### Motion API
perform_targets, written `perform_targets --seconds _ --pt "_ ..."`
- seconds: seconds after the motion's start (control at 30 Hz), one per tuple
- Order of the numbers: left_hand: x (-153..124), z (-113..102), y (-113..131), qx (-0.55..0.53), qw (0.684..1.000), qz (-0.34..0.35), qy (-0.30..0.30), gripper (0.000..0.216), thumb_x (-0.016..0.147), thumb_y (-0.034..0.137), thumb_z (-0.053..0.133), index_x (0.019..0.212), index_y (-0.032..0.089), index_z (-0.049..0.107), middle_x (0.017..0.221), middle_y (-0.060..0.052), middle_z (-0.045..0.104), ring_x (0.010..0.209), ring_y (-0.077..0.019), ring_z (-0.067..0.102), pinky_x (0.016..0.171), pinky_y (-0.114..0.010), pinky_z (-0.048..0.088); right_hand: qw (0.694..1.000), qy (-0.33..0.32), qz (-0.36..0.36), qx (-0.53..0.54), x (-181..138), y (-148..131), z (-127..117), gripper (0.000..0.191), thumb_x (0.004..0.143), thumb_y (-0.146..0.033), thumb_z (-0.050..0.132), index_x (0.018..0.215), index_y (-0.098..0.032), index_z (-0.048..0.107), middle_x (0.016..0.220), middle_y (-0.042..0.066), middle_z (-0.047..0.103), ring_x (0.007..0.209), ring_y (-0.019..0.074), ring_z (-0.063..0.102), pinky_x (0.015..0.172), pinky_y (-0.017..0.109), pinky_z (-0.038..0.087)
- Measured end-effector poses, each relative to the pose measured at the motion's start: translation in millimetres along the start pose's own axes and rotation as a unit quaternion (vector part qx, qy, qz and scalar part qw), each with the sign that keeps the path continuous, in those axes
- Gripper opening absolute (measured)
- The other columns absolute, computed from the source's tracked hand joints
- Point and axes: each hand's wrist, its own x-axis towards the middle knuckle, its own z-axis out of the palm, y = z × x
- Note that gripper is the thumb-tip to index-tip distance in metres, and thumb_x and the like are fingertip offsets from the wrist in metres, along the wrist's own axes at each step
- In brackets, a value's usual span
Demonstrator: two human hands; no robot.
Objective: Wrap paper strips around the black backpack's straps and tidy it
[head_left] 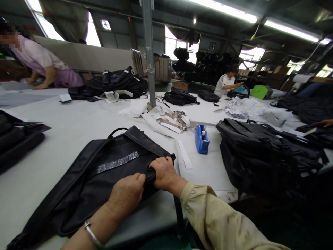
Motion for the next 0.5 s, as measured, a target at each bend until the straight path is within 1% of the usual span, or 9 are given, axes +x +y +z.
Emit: perform_targets --seconds 0.1,0.2,0.3,0.37,0.43,0.5 --pt "-4.0 9.7 2.8 0.003 0.999 0.028 0.017 0.028 0.087 0.006 0.044 0.103 0.012 0.066 0.09 -0.011 0.068 0.081 -0.0272 0.068 0.074 -0.04 0.055 0.994 -0.017 -0.081 -0.071 -3.1 5.9 2.8 0.023 0.073 -0.022 0.061 0.095 -0.02 0.06 0.096 0.006 0.064 0.095 0.0237 0.055 0.097 0.045 0.03" --pt "-16.2 27.5 -5.7 -0.003 0.998 0.028 0.052 0.036 0.085 0.006 0.045 0.115 0.01 0.064 0.098 -0.014 0.07 0.089 -0.0279 0.069 0.078 -0.041 0.058 0.98 -0.005 -0.147 -0.131 -8.2 17.1 5.8 0.008 0.081 -0.017 0.055 0.088 -0.018 0.059 0.09 0.007 0.063 0.087 0.0211 0.053 0.097 0.043 0.031" --pt "-41.1 51.8 -32.9 0.003 0.994 0.034 0.105 0.05 0.077 0.0 0.043 0.121 0.008 0.063 0.116 -0.016 0.07 0.101 -0.0278 0.069 0.083 -0.039 0.059 0.972 0.027 -0.184 -0.145 -11.3 31.5 6.2 0.013 0.089 -0.014 0.048 0.09 -0.019 0.06 0.091 0.005 0.065 0.089 0.02 0.052 0.101 0.045 0.026" --pt "-62.9 67.5 -56.8 0.021 0.987 0.042 0.153 0.054 0.075 -0.002 0.039 0.121 0.008 0.065 0.119 -0.016 0.071 0.101 -0.0263 0.07 0.083 -0.037 0.06 0.967 0.031 -0.21 -0.14 -11.1 39.9 4.6 0.014 0.091 -0.014 0.047 0.094 -0.02 0.06 0.095 0.005 0.066 0.093 0.0197 0.052 0.1 0.044 0.027" --pt "-84.1 79.3 -79.4 0.03 0.979 0.05 0.195 0.054 0.077 -0.001 0.037 0.122 0.01 0.066 0.118 -0.014 0.072 0.098 -0.0249 0.071 0.083 -0.035 0.06 0.963 0.025 -0.23 -0.139 -9.4 44.2 2.1 0.013 0.093 -0.015 0.048 0.096 -0.019 0.06 0.096 0.005 0.065 0.093 0.0197 0.05 0.092 0.04 0.031" --pt "-100.8 86.1 -97.2 0.019 0.973 0.065 0.222 0.054 0.079 0.0 0.037 0.123 0.013 0.066 0.119 -0.011 0.072 0.1 -0.0229 0.071 0.088 -0.033 0.058 0.958 0.023 -0.241 -0.155 -7.5 43.5 0.6 0.013 0.094 -0.016 0.048 0.091 -0.018 0.06 0.091 0.006 0.063 0.088 0.0201 0.048 0.082 0.037 0.033"
